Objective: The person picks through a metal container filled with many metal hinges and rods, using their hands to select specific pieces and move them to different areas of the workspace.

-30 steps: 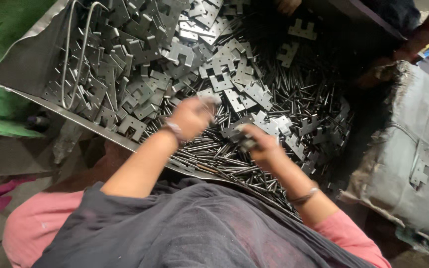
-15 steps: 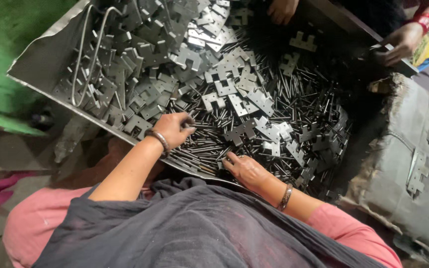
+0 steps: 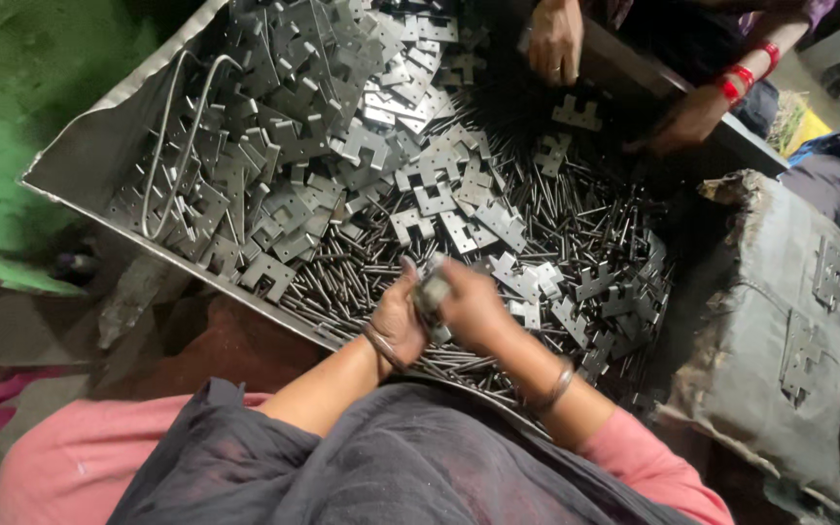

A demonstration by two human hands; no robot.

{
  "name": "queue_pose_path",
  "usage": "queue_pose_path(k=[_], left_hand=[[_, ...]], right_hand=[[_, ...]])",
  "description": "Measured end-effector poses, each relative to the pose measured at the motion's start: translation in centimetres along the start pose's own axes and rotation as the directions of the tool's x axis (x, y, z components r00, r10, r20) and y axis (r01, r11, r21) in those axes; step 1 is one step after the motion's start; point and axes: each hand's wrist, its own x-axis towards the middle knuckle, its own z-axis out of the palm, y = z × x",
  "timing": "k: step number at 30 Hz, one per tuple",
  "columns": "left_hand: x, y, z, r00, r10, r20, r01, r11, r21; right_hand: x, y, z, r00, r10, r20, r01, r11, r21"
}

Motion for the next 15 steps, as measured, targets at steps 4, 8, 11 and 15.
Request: queue_pose_path(k=[4,8,11,15], left_hand=[[2.1,-1.4,0.1,0.951,0.006,-0.308,-0.011,1.0,-0.014],[5.2,0.7,1.6,0.99,0.107,-0.093,-0.016,0.735,0.678],[6.1,5.8,1.6,0.804,0.304,0.51,-0.162,-0.714,0.681],[7.2,10.5,-2.0,0.784,0.034,0.62,-0.149,-0.959,0.241]], right_hand=[[-2.0,2.2,1.8,0.688,-0.725,-0.029,0.631,0.618,-0.469],[-2.1,4.1,-4.5,0.97,-0.159,-0.184,0.216,0.909,0.356],[-4.8,6.9,-11.7,0.972,-0.153,-0.177,0.224,0.387,0.895],[-9.9,13.9,-19.8,0.782,-0.061,-0.62,0.555,0.522,0.648]])
